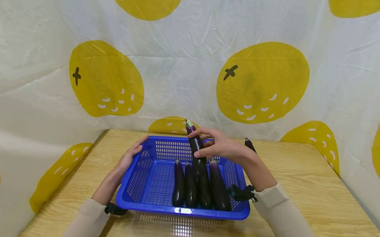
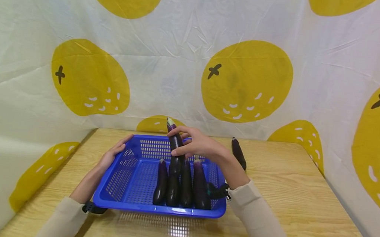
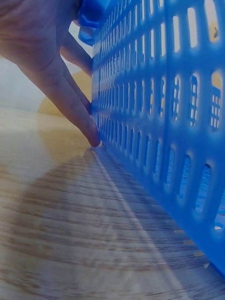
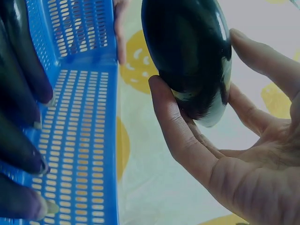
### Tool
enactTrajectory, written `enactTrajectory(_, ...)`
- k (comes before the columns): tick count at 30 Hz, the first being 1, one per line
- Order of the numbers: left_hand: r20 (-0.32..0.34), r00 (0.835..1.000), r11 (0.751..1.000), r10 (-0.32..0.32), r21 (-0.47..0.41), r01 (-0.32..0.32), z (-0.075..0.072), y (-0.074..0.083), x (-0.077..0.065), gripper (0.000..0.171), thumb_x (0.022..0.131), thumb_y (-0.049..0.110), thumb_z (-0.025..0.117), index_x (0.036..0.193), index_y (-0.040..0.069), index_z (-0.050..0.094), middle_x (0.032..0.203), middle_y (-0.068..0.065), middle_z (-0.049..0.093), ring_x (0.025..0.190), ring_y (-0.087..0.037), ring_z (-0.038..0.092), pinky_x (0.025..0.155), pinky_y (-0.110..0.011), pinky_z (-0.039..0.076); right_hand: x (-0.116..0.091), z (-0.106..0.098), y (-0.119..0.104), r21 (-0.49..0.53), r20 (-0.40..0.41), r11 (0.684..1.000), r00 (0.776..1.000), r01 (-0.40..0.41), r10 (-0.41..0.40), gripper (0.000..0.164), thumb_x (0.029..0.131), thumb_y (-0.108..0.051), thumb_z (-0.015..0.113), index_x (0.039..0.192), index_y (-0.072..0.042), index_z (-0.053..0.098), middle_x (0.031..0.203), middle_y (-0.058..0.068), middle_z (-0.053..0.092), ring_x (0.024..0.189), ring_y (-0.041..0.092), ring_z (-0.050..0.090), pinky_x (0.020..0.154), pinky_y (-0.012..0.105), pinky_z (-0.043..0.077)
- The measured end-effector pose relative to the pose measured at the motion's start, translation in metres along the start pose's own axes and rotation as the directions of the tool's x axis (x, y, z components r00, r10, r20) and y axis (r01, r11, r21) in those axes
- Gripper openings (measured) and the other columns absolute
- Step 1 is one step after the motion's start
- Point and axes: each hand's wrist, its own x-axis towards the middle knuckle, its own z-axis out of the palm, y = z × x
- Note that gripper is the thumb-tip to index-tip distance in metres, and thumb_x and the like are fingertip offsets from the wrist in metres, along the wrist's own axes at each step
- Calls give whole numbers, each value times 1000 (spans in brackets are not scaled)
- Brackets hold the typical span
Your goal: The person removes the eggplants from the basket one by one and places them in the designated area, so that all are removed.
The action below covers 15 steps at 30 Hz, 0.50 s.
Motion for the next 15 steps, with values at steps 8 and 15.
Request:
enactTrajectory(8, 1, 1000, 1000, 2, -3, -2, 1, 0, 0, 54, 115, 28, 24, 167, 24, 17, 175, -2, 12, 159, -26, 13, 105, -16, 36, -14, -14, 9, -25, -41, 1000, 999, 12, -13, 52, 94, -20, 76, 142, -24, 56, 148, 16, 49, 113, 30, 63, 81, 42, 56)
enactTrajectory(15, -15, 1000, 1000, -3, -5, 3, 1, 0, 1, 53, 114, 28, 25, 167, 25, 18, 175, -1, 13, 159, -23, 13, 105, -14, 34, -27, -28, 20, -40, -100, 999, 995, 21, -25, 53, 96, -28, 74, 145, -22, 54, 148, 16, 49, 123, 35, 61, 88, 44, 58)
